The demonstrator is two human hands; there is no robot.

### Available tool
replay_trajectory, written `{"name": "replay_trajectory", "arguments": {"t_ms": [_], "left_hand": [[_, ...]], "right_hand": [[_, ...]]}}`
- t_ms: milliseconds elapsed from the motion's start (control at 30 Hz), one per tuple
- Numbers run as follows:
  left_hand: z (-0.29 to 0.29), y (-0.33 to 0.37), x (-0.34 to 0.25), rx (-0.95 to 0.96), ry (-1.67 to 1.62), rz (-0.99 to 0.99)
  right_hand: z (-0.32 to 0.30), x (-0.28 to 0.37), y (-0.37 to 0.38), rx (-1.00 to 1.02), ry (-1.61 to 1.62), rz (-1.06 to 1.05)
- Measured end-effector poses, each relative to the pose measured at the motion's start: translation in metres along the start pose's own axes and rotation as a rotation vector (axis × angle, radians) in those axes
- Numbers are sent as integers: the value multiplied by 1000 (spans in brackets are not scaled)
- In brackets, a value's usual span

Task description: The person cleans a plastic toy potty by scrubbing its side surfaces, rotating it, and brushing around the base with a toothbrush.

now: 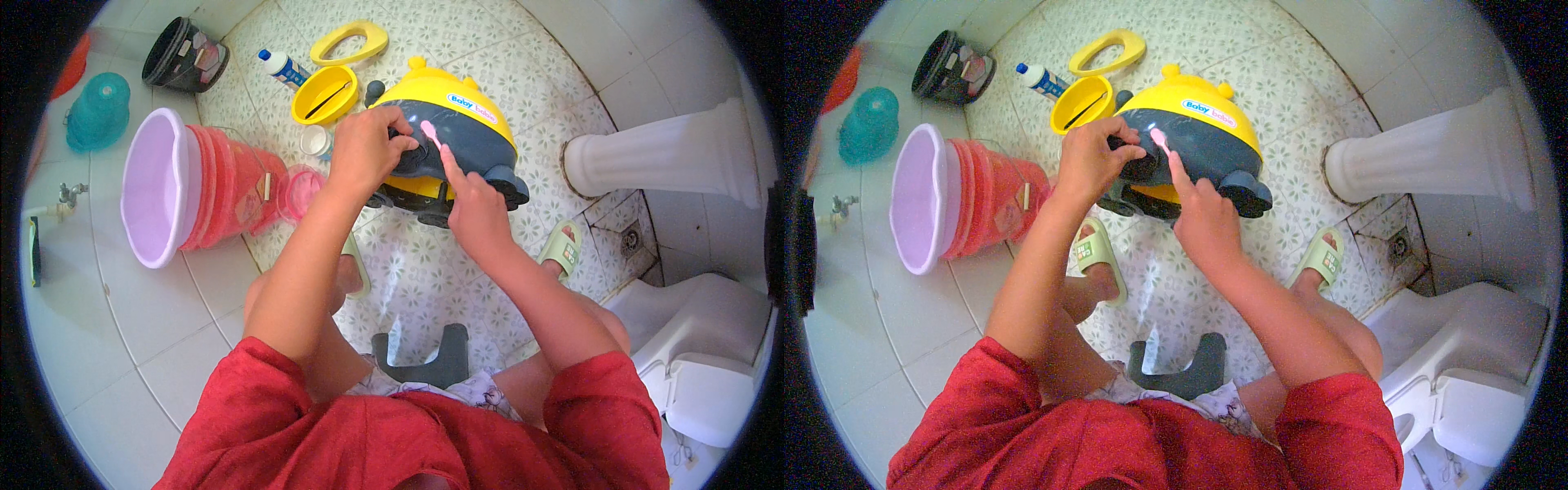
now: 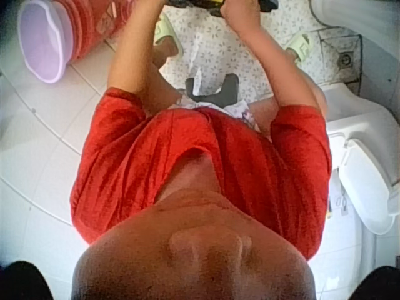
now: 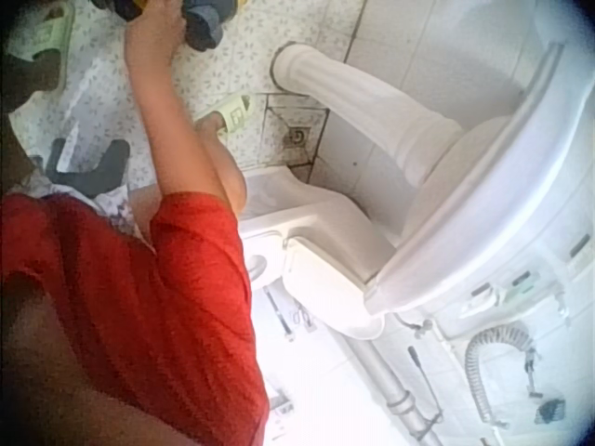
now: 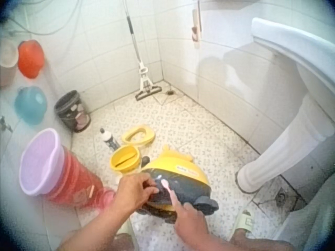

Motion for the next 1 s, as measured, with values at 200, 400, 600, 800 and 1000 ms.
{"name": "replay_trajectory", "arguments": {"t_ms": [200, 400, 600, 800, 1000], "left_hand": [[1, -3, -3, 14, 13, 13], [-2, 3, 4, -44, -58, 53], [1, -2, -1, -30, -49, 63], [2, 4, -2, -13, 6, 41], [6, 0, 1, -34, -73, 65]], "right_hand": [[16, 7, -26, 33, 24, 76], [22, 5, -18, -57, 113, 32], [27, 9, -20, -53, 132, 101], [20, 3, -5, -49, 133, 70], [34, 11, -27, 23, 215, 128]]}}
Point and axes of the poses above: each hand's wrist, its own y-axis towards the middle knuckle, its own z-axis out of the palm, x = y × z, the point moved 4 cm from there along y, towards the middle knuckle, and after that the axes turned 10 degrees about -y, right-handed, at the moved point
